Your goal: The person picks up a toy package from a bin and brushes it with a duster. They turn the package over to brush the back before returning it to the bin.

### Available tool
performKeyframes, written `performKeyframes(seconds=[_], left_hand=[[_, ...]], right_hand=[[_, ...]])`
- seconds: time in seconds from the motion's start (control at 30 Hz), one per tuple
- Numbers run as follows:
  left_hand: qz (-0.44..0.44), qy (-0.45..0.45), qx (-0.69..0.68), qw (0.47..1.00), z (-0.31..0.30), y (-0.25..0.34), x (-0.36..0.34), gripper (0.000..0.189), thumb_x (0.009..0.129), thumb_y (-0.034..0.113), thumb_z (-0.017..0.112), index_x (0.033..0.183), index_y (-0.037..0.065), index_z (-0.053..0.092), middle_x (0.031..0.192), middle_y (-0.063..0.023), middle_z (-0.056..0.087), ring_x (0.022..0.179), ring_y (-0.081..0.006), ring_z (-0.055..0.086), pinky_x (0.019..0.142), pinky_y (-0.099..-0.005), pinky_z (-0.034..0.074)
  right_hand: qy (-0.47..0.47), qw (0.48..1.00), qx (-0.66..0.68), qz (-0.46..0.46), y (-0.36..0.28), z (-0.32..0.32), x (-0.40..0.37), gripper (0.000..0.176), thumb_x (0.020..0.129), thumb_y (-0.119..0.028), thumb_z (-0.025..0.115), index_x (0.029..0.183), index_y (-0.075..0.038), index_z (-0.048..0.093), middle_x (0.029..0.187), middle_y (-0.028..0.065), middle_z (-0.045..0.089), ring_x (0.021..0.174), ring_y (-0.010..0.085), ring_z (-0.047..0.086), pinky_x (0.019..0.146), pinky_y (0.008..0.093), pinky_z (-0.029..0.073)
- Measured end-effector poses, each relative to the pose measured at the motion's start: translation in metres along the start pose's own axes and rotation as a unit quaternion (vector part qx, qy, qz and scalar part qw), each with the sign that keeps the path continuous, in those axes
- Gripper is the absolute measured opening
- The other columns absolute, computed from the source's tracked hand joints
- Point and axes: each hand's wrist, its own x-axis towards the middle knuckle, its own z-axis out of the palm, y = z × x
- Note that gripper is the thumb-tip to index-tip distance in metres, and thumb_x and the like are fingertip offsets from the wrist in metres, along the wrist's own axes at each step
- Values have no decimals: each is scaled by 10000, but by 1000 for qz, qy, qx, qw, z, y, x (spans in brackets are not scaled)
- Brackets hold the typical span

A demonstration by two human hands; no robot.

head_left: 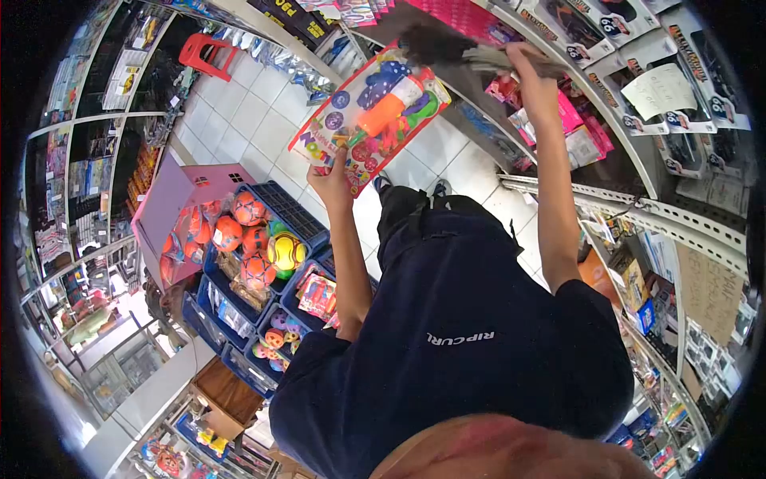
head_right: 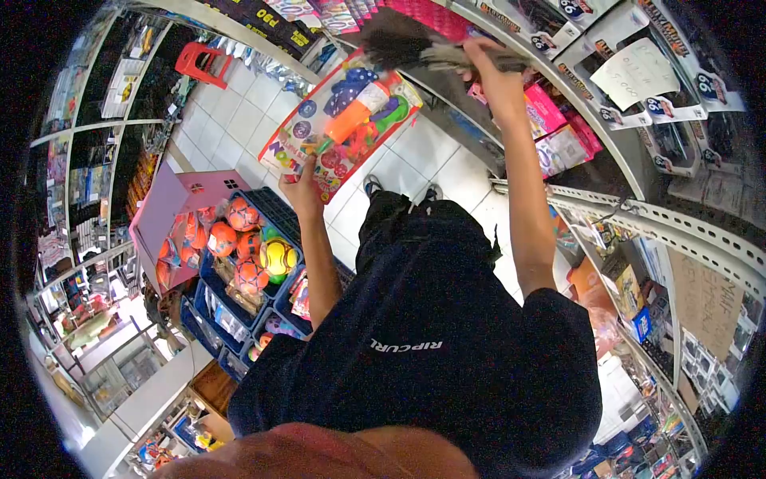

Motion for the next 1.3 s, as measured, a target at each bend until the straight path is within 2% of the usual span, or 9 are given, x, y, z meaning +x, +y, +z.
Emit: performKeyframes(seconds=[0.03, 0.1, 0.17, 0.3, 0.37, 0.5, 0.83, 0.97, 1.3], left_hand=[[-3, -2, 9, 1000, -1, 2, -2, 174, 744, -22, 631, 911, -46, 591, 833, -77, 634, 707, -116, 593, 636, -232, 453], [-6, -4, 19, 1000, -3, 3, -5, 163, 745, -18, 633, 901, -45, 593, 824, -74, 634, 696, -108, 589, 628, -230, 451], [-9, -17, 88, 996, -9, -2, -7, 142, 744, -10, 639, 876, -43, 598, 798, -64, 631, 669, -88, 572, 609, -219, 443], [-2, -13, 89, 996, -12, -4, -12, 136, 743, 0, 645, 863, -43, 598, 778, -53, 627, 644, -70, 553, 594, -206, 432], [4, -15, 88, 996, -5, -1, -15, 132, 742, 5, 648, 855, -41, 596, 757, -37, 618, 630, -61, 541, 580, -197, 422], [26, -7, 59, 998, 3, -11, -16, 108, 742, 8, 649, 820, -42, 592, 726, -24, 601, 615, -56, 516, 560, -209, 407], [57, 24, 97, 993, 9, -10, -20, 113, 749, 24, 635, 821, -57, 602, 732, -46, 612, 632, -66, 533, 581, -214, 428], [70, 34, 119, 990, 0, -12, -19, 115, 744, 16, 638, 823, -59, 601, 734, -52, 615, 633, -67, 533, 575, -217, 426], [20, 81, 28, 996, -15, -20, -9, 148, 741, -19, 650, 863, -32, 567, 801, -69, 615, 678, -108, 569, 602, -232, 441]], right_hand=[[-16, 966, 219, 138, -9, 2, -3, 215, 800, -205, 612, 884, -8, 627, 782, 81, 632, 665, 174, 579, 664, 282, 460], [-48, 972, 201, 115, -3, 8, 1, 209, 798, -198, 607, 880, -7, 631, 795, 87, 635, 669, 171, 581, 681, 281, 461], [-2, 954, -244, -177, 13, 15, 2, 212, 804, -186, 598, 880, 12, 606, 769, 87, 624, 616, 141, 565, 602, 249, 454], [-104, 973, 161, 129, -16, 26, -5, 196, 820, -190, 582, 873, -5, 617, 746, 38, 617, 631, 95, 546, 612, 234, 440], [-44, 998, -37, -35, 13, 37, -3, 172, 817, -184, 595, 853, -20, 627, 733, 6, 597, 598, 82, 525, 555, 209, 415], [-254, 963, 18, 92, -8, 51, -27, 202, 819, -208, 601, 865, -13, 628, 697, -5, 588, 590, 58, 507, 550, 211, 408], [-24, 993, -111, -11, 16, 53, -40, 163, 797, -169, 616, 833, -11, 633, 754, 28, 618, 685, 103, 548, 666, 242, 425], [-241, 955, 68, 160, 6, 41, -50, 180, 821, -173, 584, 866, -3, 625, 723, 41, 610, 605, 92, 530, 596, 241, 418], [-13, 996, -35, 80, 27, 29, -60, 192, 829, -195, 583, 868, -10, 615, 687, 11, 570, 597, 79, 517, 585, 207, 409]])
